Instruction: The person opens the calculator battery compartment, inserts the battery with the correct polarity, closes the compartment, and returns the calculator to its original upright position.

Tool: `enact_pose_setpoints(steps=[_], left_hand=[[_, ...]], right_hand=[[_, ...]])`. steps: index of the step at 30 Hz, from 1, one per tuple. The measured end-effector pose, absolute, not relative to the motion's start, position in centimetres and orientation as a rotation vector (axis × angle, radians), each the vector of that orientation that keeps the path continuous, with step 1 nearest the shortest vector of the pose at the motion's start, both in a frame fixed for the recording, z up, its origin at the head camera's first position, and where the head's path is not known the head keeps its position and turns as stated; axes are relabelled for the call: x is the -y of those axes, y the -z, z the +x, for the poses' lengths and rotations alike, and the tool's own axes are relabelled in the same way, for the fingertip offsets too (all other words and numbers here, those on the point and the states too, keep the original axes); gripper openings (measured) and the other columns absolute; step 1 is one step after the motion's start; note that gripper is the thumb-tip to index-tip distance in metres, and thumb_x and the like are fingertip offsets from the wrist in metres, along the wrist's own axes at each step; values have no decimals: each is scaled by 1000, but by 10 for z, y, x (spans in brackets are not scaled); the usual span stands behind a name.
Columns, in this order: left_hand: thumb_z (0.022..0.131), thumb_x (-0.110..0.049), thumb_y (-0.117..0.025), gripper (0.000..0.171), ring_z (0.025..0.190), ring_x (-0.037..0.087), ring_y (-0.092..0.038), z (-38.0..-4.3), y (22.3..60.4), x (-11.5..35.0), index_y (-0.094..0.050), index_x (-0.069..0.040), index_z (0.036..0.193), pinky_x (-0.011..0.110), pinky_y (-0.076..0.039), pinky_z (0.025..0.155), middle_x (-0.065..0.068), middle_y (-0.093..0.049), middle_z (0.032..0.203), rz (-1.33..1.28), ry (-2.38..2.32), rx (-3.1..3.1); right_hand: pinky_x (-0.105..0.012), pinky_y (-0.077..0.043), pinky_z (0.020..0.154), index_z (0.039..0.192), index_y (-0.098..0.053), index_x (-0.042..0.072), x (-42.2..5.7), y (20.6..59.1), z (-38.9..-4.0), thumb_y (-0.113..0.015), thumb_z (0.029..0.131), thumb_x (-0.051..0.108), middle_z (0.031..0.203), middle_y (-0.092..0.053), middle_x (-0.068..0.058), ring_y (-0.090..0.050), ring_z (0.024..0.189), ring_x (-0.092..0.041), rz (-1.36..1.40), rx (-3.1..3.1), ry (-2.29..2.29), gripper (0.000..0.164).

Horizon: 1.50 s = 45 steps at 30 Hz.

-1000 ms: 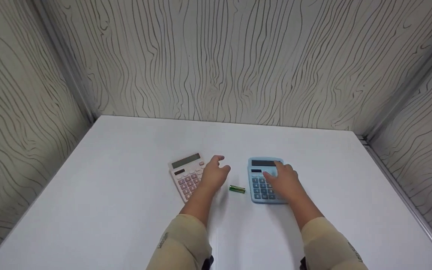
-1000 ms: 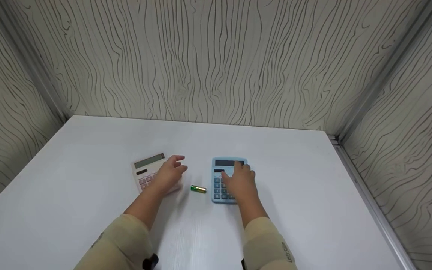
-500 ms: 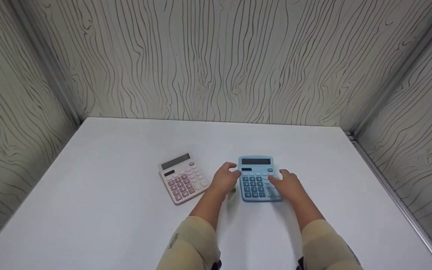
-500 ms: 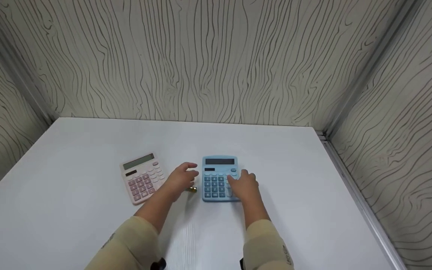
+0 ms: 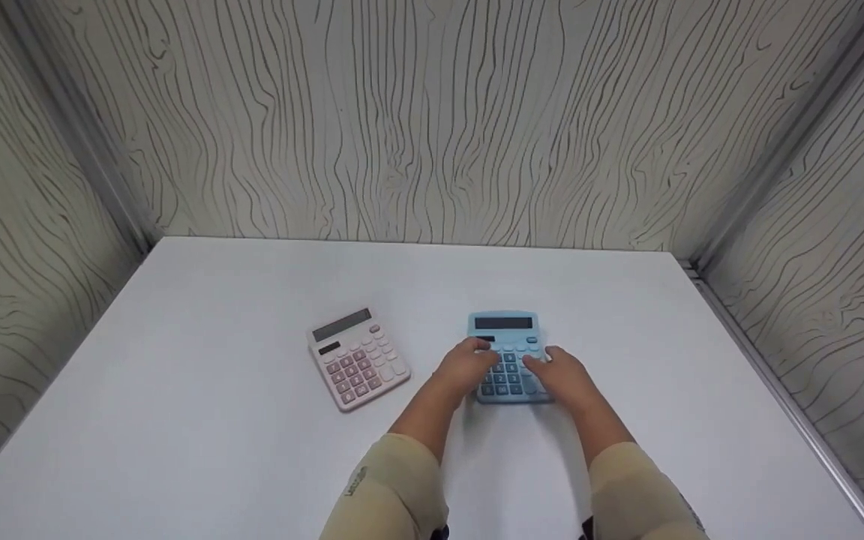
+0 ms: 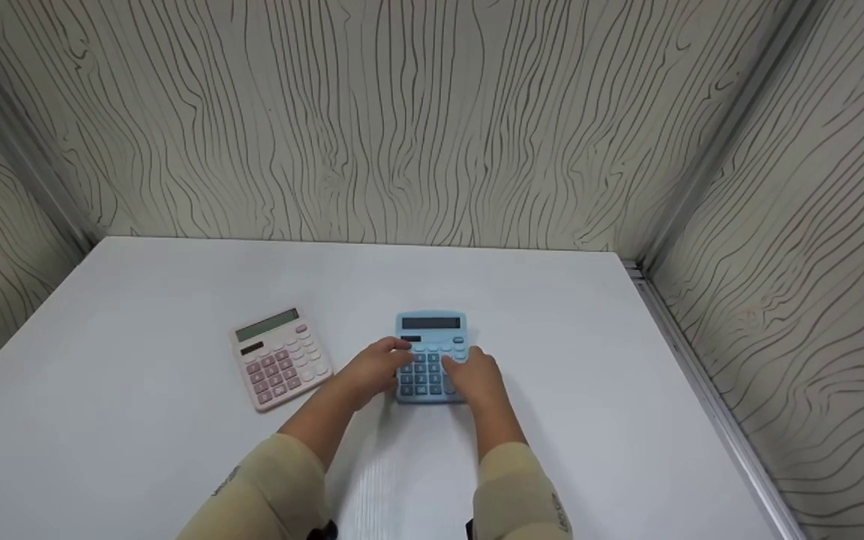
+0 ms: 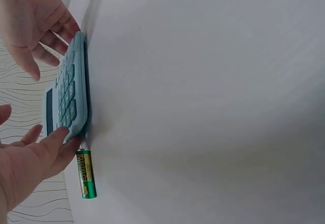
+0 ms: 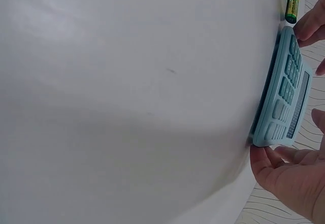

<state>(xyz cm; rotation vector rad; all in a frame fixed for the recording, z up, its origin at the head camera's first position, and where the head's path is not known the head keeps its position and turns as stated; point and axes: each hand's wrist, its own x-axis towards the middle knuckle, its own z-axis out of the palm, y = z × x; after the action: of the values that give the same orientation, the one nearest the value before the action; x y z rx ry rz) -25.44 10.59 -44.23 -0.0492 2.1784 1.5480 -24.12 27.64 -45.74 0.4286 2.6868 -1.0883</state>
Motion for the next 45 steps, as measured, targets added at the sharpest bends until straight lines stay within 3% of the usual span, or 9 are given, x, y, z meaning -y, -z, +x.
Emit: enact_pose_setpoints(steps=[10,17,24,30,37,45], left_hand=[[87,-38,-55,41,118,29,-46,-254,440,-105,-52,-18,124,50,-41,92,8,-48,131,-40,-1493,-2206],[88,-33,-56,37,112,25,-51,-251,439,-110,-53,-19,122,47,-43,90,5,-51,128,-29,-1496,-2191],[87,-30,-60,37,111,22,-51,-245,437,-111,-53,-20,122,44,-43,91,4,-49,129,-3,-1479,-2207],[87,-31,-60,38,110,21,-51,-241,433,-108,-53,-20,122,42,-44,90,4,-49,130,19,-1504,-2210],[88,-31,-57,50,123,27,-43,-244,428,-102,-42,-18,134,44,-40,95,7,-43,137,-61,-1633,-2161],[91,-29,-51,60,116,25,-51,-245,429,-85,-29,-8,142,35,-44,93,12,-40,138,-190,-1827,-1981]], right_hand=[[-52,-21,105,138,-28,-6,-275,452,-240,-42,93,45,142,-27,-27,-21,132,-43,460,-2655,1108,69],[-53,-21,105,135,-28,-11,-278,452,-239,-41,94,41,138,-24,-32,-23,129,-46,533,-2678,1151,67],[-51,-28,102,133,-32,-10,-276,452,-239,-42,95,38,133,-36,-29,-34,124,-42,580,-2651,1187,62],[-51,-27,103,136,-27,-7,-274,452,-240,-41,95,39,138,-33,-27,-29,128,-42,593,-2620,1226,63],[-49,-23,106,139,-26,-5,-267,446,-243,-39,96,36,142,-29,-24,-23,132,-39,588,-2662,1321,60],[-47,-28,104,138,-30,-1,-254,443,-245,-39,97,33,139,-36,-21,-32,129,-36,564,-2692,1416,54]])
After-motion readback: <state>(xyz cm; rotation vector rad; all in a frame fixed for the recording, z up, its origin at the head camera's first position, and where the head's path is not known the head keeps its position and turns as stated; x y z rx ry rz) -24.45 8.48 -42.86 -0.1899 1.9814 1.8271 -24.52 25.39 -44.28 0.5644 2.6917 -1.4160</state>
